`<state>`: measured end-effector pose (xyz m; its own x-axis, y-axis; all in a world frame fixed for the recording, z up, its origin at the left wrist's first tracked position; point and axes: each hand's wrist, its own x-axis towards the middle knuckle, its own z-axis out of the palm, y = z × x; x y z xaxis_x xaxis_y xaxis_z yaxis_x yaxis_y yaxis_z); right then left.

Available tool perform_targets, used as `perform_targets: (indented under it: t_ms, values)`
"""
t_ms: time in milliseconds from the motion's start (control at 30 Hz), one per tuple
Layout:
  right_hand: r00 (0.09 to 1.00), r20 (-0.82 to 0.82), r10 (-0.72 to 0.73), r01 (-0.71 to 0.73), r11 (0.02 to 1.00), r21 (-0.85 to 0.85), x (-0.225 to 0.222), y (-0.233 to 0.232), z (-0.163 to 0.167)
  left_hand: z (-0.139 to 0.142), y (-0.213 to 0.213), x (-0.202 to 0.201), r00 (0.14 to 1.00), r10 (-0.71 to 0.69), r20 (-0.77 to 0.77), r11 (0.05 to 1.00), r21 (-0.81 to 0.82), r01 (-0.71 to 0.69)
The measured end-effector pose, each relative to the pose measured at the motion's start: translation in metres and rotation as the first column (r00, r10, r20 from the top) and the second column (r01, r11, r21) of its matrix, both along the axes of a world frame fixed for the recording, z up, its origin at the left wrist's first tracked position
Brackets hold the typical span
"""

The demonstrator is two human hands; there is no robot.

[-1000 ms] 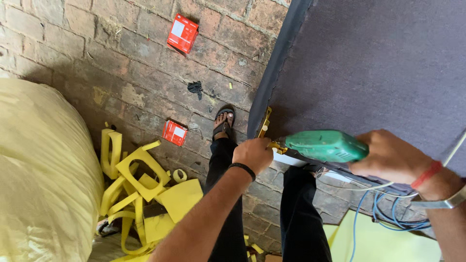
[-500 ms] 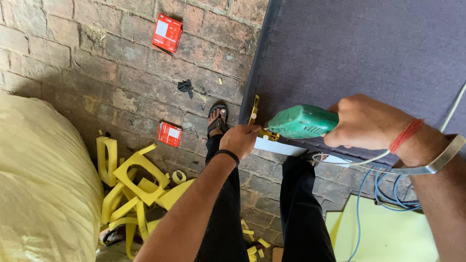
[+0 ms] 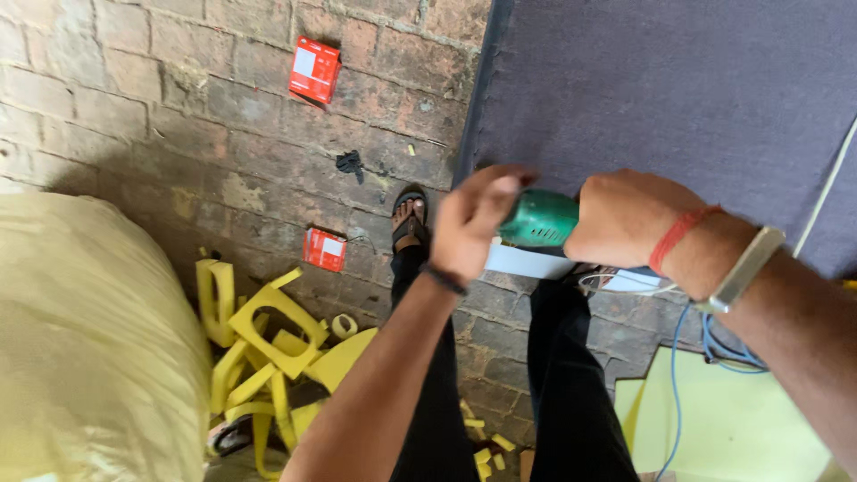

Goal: The person uses a corded electric drill to fasten four gold corner brackets to the underside of a grey upholstered cushion. They position each bracket, drive screws into the corners, and then flip the cushion upright to show the finished assembly.

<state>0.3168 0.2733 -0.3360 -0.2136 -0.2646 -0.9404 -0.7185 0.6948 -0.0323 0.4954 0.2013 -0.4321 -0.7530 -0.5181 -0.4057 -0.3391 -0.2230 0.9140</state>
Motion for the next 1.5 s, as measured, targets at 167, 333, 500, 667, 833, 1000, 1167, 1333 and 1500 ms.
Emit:
perform_targets:
  t_ms: [167, 333, 500, 667, 833, 1000, 1167, 1333, 1500]
  values:
    - [0.998, -0.024, 0.059, -0.062, 0.989, -0.135, 0.001, 0.006, -0.004, 0.022, 0.006, -0.031, 0.98, -0.129, -0.151, 0.992, -0.032, 0.126]
    - [1.0, 0.004, 0.008, -0.007, 0.997, -0.073, 0.0, 0.0, 0.0, 0.014, 0.0, -0.029, 0.959, -0.197, -0.203, 0.98, -0.081, 0.184]
    - [0.995, 0.025, -0.1, 0.1, 0.995, 0.007, 0.0, -0.013, 0.011, -0.001, -0.01, -0.029, 0.952, -0.204, -0.228, 0.978, 0.005, 0.211]
    - [0.999, -0.002, -0.05, 0.05, 0.998, -0.028, 0.002, -0.016, 0.014, -0.006, -0.009, -0.03, 0.961, -0.209, -0.18, 0.978, -0.065, 0.201]
    - [0.988, -0.021, -0.153, 0.152, 0.988, -0.025, 0.007, -0.006, 0.009, -0.002, -0.006, -0.033, 0.962, -0.223, -0.157, 0.975, -0.056, 0.216]
    - [0.995, -0.052, -0.088, 0.085, 0.994, -0.062, 0.015, 0.003, 0.006, 0.002, -0.001, -0.026, 0.946, -0.256, -0.2, 0.958, -0.182, 0.221]
    - [0.988, -0.071, -0.14, 0.136, 0.988, -0.069, 0.014, 0.009, 0.005, 0.0, 0.002, -0.03, 0.949, -0.236, -0.211, 0.962, -0.193, 0.196]
    - [0.986, -0.054, -0.156, 0.152, 0.986, -0.066, 0.02, 0.011, 0.003, -0.006, 0.002, -0.025, 0.954, -0.266, -0.137, 0.937, -0.27, 0.223]
    - [0.98, -0.046, -0.191, 0.187, 0.978, -0.089, 0.027, 0.007, 0.003, -0.013, -0.003, -0.019, 0.958, -0.261, -0.12, 0.944, -0.238, 0.228]
